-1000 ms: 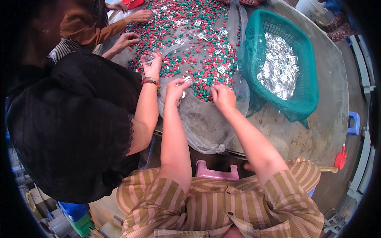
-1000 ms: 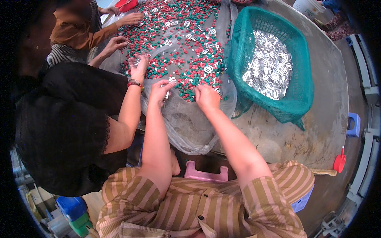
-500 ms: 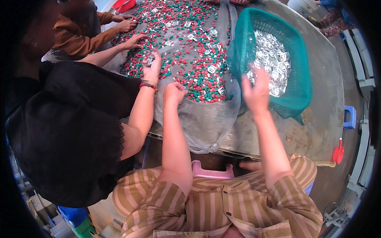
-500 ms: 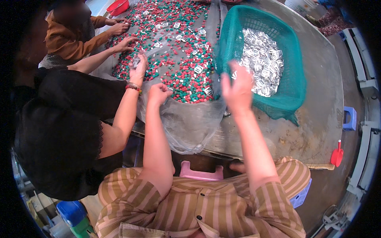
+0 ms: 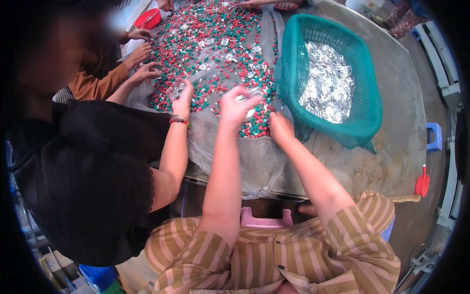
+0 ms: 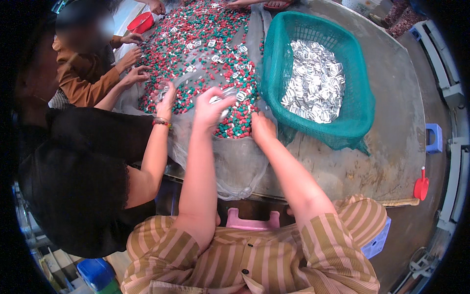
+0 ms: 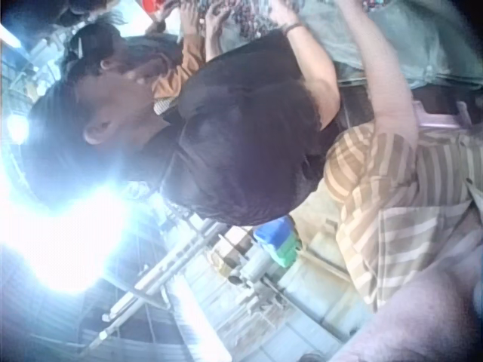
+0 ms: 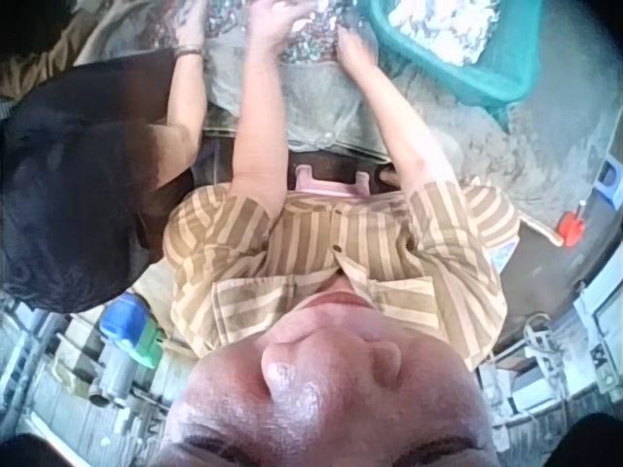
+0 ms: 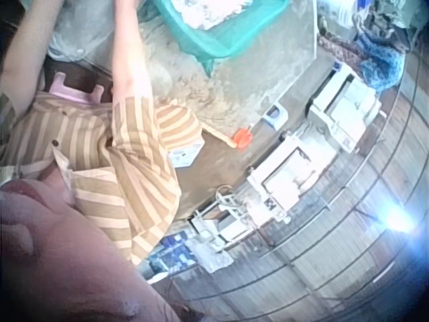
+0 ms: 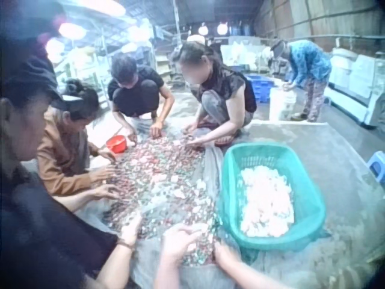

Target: The person sits on a small stool and sorts red and green capsules from a large pile on a table, placing them into a green basket. Other workers are also sorting capsules at the same table.

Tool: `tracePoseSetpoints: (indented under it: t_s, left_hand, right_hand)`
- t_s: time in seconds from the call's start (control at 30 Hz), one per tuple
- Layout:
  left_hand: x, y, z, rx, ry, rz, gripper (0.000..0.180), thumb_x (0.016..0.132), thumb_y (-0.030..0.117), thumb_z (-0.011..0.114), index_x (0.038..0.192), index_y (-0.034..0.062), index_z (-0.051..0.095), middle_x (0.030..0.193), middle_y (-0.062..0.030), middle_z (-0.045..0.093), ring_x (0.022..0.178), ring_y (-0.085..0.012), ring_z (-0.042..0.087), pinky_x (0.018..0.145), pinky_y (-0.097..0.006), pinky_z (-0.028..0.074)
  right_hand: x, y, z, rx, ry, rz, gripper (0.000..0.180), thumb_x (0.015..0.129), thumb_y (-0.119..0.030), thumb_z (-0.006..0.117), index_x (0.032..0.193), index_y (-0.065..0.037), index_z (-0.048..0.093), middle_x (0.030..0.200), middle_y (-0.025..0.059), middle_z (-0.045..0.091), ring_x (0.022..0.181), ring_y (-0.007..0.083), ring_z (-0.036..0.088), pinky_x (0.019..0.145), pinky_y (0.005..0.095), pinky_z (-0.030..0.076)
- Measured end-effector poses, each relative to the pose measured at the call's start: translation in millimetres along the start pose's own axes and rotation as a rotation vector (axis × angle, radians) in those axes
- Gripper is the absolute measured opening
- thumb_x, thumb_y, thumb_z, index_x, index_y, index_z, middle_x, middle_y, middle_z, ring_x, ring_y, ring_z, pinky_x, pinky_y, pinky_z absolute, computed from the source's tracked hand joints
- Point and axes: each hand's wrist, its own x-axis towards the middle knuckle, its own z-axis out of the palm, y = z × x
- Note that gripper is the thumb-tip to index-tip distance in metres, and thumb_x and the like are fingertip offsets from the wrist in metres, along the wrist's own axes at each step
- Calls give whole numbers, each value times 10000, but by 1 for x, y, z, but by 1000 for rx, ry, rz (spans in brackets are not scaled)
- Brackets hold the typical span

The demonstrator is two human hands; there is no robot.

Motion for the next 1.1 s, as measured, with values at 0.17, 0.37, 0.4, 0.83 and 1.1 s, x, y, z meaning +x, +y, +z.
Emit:
tracePoseSetpoints:
  t_s: [0.17, 0.37, 0.4, 0.83, 1.1]
  left_hand:
    - [25, 35, 108, 72, -387, 82, 397, 731, 145, 731, 1081, 39, 577, 936, -98, 614, 778, -129, 612, 693, -275, 492]
    - [79, -37, 37, 476, 261, 85, 340, 718, 200, 696, 1010, 37, 635, 869, -161, 651, 823, -244, 642, 724, -372, 499]
    - [75, -55, 26, 702, 203, -90, 352, 704, 207, 709, 1017, 60, 641, 924, -163, 641, 855, -289, 624, 772, -413, 486]
    - [51, -62, -15, 1221, -28, -140, 247, 764, 237, 638, 1007, 194, 635, 952, -91, 649, 895, -268, 623, 793, -417, 468]
    - [56, -121, 11, 1391, -29, 279, 156, 812, 261, 541, 811, 194, 682, 752, -43, 654, 724, -215, 631, 787, -405, 373]
  right_hand:
    - [-23, -9, -28, 85, 205, -124, 235, 782, -91, 515, 1014, -58, 530, 968, 173, 550, 727, 385, 582, 625, 473, 477]
    - [-52, -11, -116, 146, 639, -303, 221, 768, -45, 597, 966, -96, 513, 908, 113, 519, 696, 329, 570, 580, 408, 475]
    - [-50, -4, -123, 164, 679, -229, 229, 765, -35, 604, 970, -94, 521, 908, 115, 519, 692, 317, 571, 578, 397, 474]
    - [19, 6, 8, 315, 294, -50, 244, 786, -85, 594, 1023, -26, 579, 958, 153, 544, 914, 342, 549, 761, 415, 456]
    - [40, -20, 25, 212, 69, 327, 403, 718, -129, 680, 1103, -109, 563, 1123, 160, 464, 1008, 350, 532, 831, 434, 459]
